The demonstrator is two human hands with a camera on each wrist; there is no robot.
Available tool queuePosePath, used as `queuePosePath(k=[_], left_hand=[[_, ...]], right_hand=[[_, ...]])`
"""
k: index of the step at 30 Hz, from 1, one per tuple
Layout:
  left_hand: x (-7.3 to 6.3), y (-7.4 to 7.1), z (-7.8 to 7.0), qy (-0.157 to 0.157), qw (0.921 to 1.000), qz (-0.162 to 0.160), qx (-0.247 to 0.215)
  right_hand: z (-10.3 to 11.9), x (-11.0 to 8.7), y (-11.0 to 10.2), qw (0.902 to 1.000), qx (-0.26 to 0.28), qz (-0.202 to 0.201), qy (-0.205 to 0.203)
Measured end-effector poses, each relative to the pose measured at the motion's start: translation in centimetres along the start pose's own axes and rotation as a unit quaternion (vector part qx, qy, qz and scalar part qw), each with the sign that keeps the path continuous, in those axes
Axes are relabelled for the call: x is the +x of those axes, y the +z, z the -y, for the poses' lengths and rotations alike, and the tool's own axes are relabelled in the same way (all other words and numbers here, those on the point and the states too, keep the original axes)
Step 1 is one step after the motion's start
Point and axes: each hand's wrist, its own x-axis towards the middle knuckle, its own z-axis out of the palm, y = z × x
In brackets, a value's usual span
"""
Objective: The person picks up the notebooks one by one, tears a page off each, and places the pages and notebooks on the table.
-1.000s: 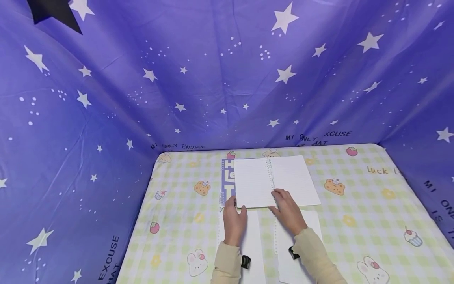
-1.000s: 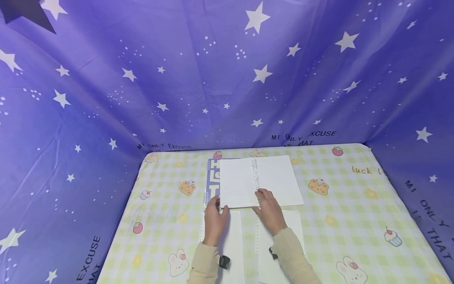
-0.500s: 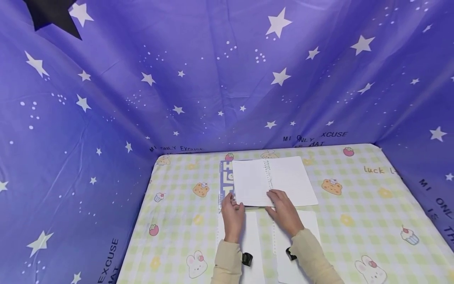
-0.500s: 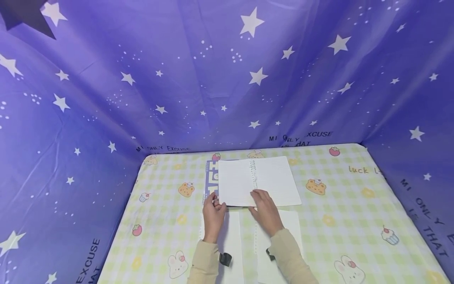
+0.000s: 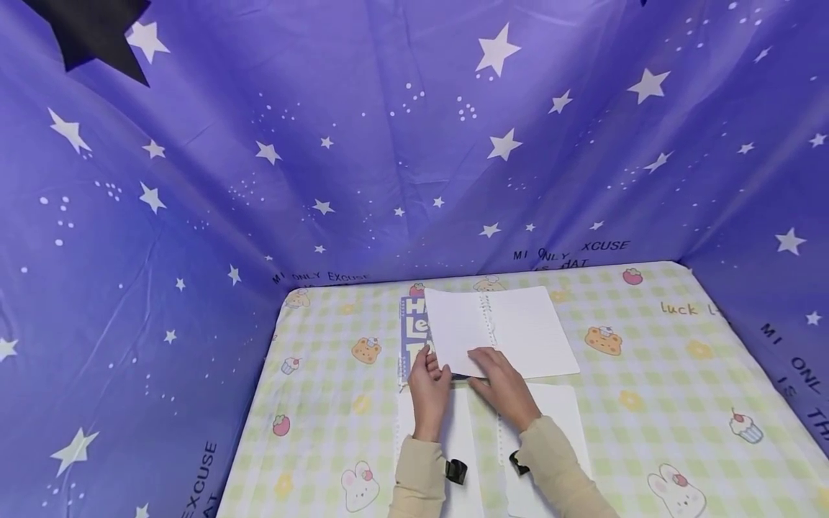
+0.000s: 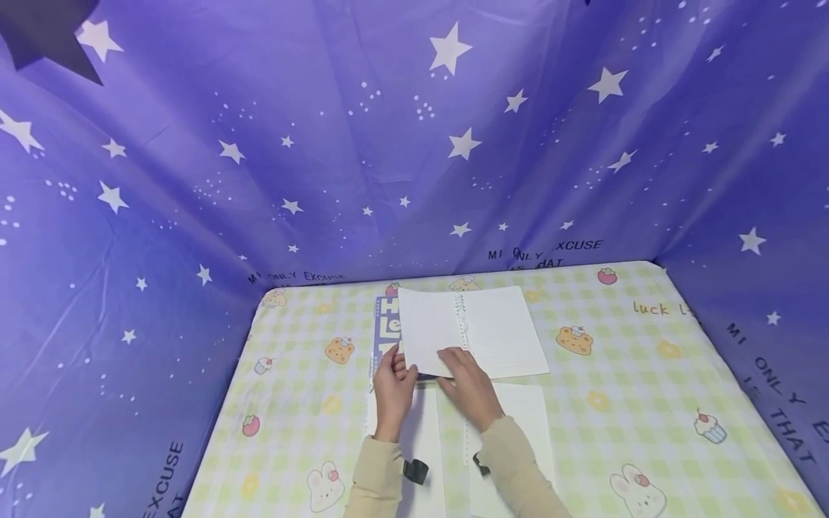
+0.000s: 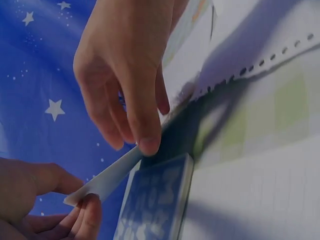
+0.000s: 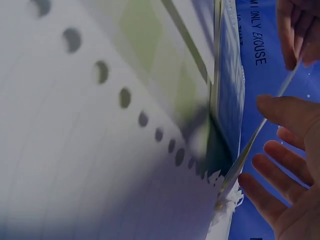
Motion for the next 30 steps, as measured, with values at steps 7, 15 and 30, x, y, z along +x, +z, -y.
queuePosePath(k=[7,15,30], left_hand=[[-0.4,0.7,-1.1,0.020,0.9995,0.018,-0.019],[-0.4,1.2,-1.9,0.010,0.9992,0.033,-0.021],[-0.7,2.7,-2.9,0.029,0.9925,0.081,-0.087]], right_hand=[[0.5,0.2,-0.3,0.9998,0.002,-0.015,-0.012],[0.6,0.1,-0.4,0.9998,0.013,-0.014,-0.002],[0.4,-0.2,-1.4,0.9921,0.103,-0.071,0.016]])
